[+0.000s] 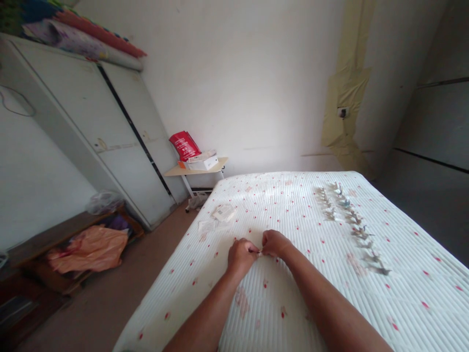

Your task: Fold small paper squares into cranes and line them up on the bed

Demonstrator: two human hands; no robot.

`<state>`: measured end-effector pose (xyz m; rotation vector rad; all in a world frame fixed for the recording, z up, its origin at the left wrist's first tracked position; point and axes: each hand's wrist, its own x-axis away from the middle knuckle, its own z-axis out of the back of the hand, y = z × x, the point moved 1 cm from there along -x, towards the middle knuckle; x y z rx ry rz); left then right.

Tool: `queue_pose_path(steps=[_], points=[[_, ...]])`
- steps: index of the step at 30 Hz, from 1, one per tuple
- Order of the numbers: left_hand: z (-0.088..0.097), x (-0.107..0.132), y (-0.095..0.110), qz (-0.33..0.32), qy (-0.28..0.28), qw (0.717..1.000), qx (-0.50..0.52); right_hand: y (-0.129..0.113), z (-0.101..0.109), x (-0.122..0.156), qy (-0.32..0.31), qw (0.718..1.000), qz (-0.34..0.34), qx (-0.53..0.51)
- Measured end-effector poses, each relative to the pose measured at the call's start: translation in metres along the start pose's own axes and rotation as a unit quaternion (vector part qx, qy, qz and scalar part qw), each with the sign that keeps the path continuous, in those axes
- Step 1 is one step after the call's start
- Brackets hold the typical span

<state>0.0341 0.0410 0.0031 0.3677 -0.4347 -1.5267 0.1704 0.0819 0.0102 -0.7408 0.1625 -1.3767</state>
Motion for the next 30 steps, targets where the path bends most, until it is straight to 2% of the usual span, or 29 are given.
queue_pose_path(steps=[3,9,14,18,30], points=[[-0.002,-0.002,-0.001,-0.033,0.022,0.999,-0.015,0.000,0.001,0.002,-0.011,1.000,-0.003,-0.028],[-0.004,-0.002,-0.003,-0.037,0.028,0.999,-0.025,0.001,0.003,0.004,-0.026,0.998,-0.001,-0.054],[-0.002,0.001,-0.001,-0.054,0.047,0.997,-0.032,0.000,0.001,0.005,0.000,0.999,0.001,-0.032],[-0.004,0.001,-0.003,-0.057,0.048,0.996,-0.038,-0.001,-0.002,0.004,0.029,1.000,-0.005,-0.005],[-0.006,0.000,-0.007,-0.062,0.042,0.997,-0.009,0.011,-0.006,-0.004,0.012,0.999,0.006,-0.033]])
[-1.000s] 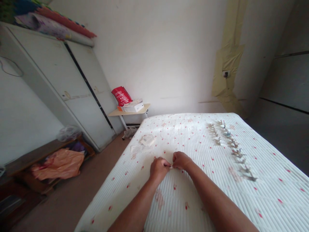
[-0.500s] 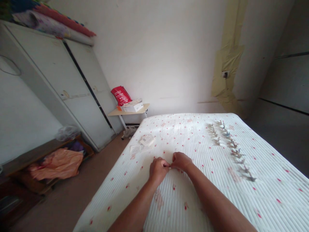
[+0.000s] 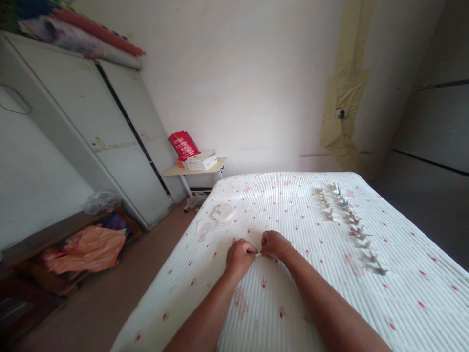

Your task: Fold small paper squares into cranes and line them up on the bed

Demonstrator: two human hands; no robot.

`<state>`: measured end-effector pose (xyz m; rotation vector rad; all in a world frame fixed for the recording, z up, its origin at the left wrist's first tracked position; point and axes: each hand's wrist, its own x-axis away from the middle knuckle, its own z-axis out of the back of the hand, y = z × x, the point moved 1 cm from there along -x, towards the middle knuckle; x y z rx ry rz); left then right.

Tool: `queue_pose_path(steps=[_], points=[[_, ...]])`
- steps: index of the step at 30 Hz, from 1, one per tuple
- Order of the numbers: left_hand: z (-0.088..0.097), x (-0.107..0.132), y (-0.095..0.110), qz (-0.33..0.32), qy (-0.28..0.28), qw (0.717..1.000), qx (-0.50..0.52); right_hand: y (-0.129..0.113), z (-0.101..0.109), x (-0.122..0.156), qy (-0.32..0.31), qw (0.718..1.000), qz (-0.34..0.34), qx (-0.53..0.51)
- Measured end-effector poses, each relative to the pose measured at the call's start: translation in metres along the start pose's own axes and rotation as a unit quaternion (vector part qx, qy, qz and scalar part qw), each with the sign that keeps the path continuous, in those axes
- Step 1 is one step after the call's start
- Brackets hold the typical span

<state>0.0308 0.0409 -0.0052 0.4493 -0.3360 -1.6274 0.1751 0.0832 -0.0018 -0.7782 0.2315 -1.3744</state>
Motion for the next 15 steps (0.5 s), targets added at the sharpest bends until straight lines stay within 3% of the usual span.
queue_pose_path(steps=[8,15], points=[[0.004,0.013,0.006,-0.028,0.023,0.999,-0.009,0.000,0.001,0.001,0.004,1.000,0.006,-0.022],[0.006,0.009,0.007,-0.007,0.025,0.999,-0.019,-0.001,0.002,0.003,-0.008,0.999,0.001,-0.038]])
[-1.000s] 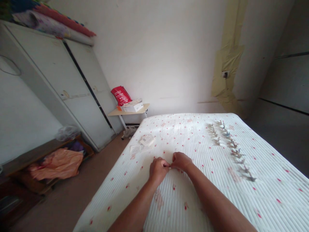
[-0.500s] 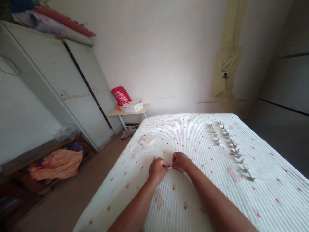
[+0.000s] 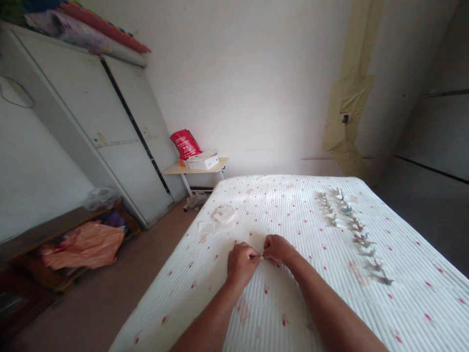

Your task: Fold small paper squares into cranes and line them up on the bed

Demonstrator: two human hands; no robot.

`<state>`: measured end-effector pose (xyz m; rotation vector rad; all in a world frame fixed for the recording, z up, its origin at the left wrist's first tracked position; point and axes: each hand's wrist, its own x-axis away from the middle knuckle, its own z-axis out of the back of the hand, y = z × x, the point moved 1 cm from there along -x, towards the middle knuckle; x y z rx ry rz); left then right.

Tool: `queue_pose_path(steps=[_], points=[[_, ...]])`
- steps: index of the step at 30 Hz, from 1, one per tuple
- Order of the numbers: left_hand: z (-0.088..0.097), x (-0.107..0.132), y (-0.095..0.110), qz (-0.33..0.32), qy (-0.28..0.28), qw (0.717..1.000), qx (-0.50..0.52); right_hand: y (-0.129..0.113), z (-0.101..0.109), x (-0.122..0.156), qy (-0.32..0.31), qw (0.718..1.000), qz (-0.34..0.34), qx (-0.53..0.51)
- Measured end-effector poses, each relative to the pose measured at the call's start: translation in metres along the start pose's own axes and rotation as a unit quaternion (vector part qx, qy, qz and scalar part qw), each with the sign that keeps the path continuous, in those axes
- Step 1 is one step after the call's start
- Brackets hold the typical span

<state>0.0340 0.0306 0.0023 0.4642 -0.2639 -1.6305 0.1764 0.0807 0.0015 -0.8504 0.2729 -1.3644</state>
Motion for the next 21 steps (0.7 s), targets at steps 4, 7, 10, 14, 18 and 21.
queue_pose_path(steps=[4,7,10,14,18,21], points=[[-0.003,-0.004,-0.001,0.013,-0.011,1.000,-0.013,0.002,-0.003,-0.002,0.009,1.000,-0.010,0.021],[-0.006,-0.006,-0.002,0.022,-0.016,1.000,-0.005,0.003,-0.004,-0.003,0.021,0.999,-0.008,0.038],[-0.006,-0.006,-0.002,0.024,-0.021,0.999,0.004,0.002,-0.004,-0.003,0.020,0.999,0.002,0.029],[-0.003,-0.003,-0.002,0.014,-0.020,0.999,0.020,0.003,-0.003,0.003,0.011,1.000,0.014,0.014],[-0.002,0.002,-0.002,-0.007,-0.001,0.999,0.032,0.010,0.000,0.014,0.043,0.995,0.095,-0.005],[-0.002,0.004,-0.002,-0.012,0.010,0.999,0.039,0.015,0.003,0.025,0.095,0.976,0.198,-0.015]])
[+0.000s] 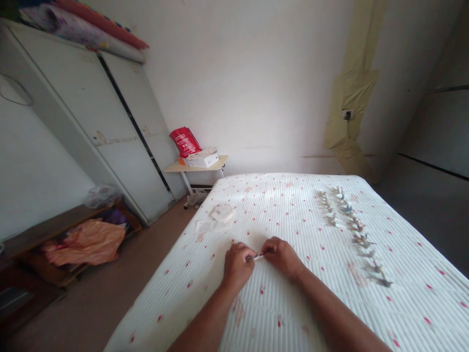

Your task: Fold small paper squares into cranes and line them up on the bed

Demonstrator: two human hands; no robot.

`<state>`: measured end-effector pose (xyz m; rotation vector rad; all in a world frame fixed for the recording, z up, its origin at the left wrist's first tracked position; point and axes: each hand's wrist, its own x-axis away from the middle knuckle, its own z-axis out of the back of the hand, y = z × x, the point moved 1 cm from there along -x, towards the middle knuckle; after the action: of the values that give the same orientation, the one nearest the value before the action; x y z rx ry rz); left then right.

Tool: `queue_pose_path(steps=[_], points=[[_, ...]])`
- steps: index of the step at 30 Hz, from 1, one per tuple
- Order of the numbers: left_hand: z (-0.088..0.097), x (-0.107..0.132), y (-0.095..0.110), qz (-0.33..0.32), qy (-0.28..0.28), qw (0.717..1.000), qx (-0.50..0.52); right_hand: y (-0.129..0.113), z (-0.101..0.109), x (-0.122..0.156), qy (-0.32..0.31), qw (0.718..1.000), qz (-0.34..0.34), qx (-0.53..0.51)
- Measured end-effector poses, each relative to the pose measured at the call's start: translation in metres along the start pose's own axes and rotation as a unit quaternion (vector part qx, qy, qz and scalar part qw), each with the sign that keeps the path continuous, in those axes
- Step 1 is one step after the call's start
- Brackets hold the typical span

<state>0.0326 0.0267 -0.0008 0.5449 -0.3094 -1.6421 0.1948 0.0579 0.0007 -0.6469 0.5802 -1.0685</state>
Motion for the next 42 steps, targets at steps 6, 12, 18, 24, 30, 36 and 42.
queue_pose_path(steps=[6,12,18,24,30,36,42], points=[[0.002,0.000,0.001,-0.004,-0.009,1.000,-0.009,-0.007,0.003,0.011,0.006,0.997,0.073,-0.005],[-0.001,0.000,-0.002,-0.013,0.005,1.000,-0.009,-0.009,0.001,0.014,-0.010,0.996,0.088,0.023],[-0.003,0.000,-0.003,-0.020,0.012,1.000,-0.010,-0.013,-0.004,0.020,-0.043,0.978,0.089,0.185],[-0.001,-0.002,0.002,0.016,-0.005,1.000,-0.025,-0.018,-0.008,0.023,-0.035,0.967,0.093,0.236],[-0.002,-0.002,-0.001,0.005,0.004,1.000,0.006,-0.011,-0.001,0.022,0.001,0.992,0.096,0.082],[-0.002,0.001,-0.002,-0.019,0.012,0.999,0.024,-0.003,0.001,0.019,0.042,0.991,0.126,0.023],[-0.004,0.002,-0.004,-0.041,0.040,0.998,0.035,-0.008,-0.002,0.020,0.036,0.990,0.110,0.075]])
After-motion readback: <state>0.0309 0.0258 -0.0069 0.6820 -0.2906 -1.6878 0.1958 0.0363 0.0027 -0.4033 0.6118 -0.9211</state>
